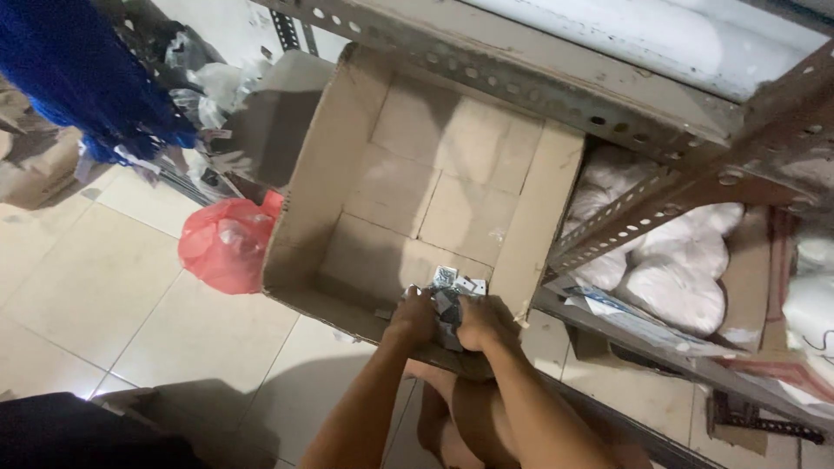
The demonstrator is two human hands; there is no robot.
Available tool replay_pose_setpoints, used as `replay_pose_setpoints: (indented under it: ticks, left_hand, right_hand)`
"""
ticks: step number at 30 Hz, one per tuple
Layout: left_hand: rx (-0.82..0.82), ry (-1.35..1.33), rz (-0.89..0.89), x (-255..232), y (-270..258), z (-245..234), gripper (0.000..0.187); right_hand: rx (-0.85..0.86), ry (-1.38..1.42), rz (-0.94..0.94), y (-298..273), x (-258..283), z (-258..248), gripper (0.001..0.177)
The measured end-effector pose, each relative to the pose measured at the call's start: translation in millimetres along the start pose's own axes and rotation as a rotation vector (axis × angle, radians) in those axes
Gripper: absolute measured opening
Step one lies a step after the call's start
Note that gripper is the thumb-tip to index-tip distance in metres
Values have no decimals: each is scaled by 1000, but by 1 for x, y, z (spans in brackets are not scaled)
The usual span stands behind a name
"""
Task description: Organizing small bags of hardware by hanging them on a wire display rack.
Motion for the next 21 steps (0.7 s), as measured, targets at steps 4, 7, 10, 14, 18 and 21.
replay_pose_setpoints:
  ticks: [4,7,10,14,18,21]
  left_hand:
    - [13,-24,-13,-5,-4,-8,54]
    - [-18,-60,6,-1,-5,-9,38]
    - [-54,-126,-4,-5,-15,-19,37]
    - [-63,-112,-47,-11,-20,-23,39]
    - [-73,-105,19,-3,-11,-15,44]
    - [-77,-144,22,0,-3,-2,44]
  right_hand:
    - [-9,-59,-56,55,-24,61,46]
    - [61,176,15,73,-34,85,61]
    - [92,-9,-12,60,-25,65,54]
    - [52,192,-13,54,-18,56,66]
    - [82,93,45,24,-12,23,68]
    - [42,120,81,19,-12,20,69]
Point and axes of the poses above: each hand's wrist, its own y-axis towards the middle knuckle, its own z-axis out of the palm, x = y × z, the point moved 1 cm from there along y, towards the middle knuckle, and after that the axes turned 4 degrees about -x, right-handed, at the moved point
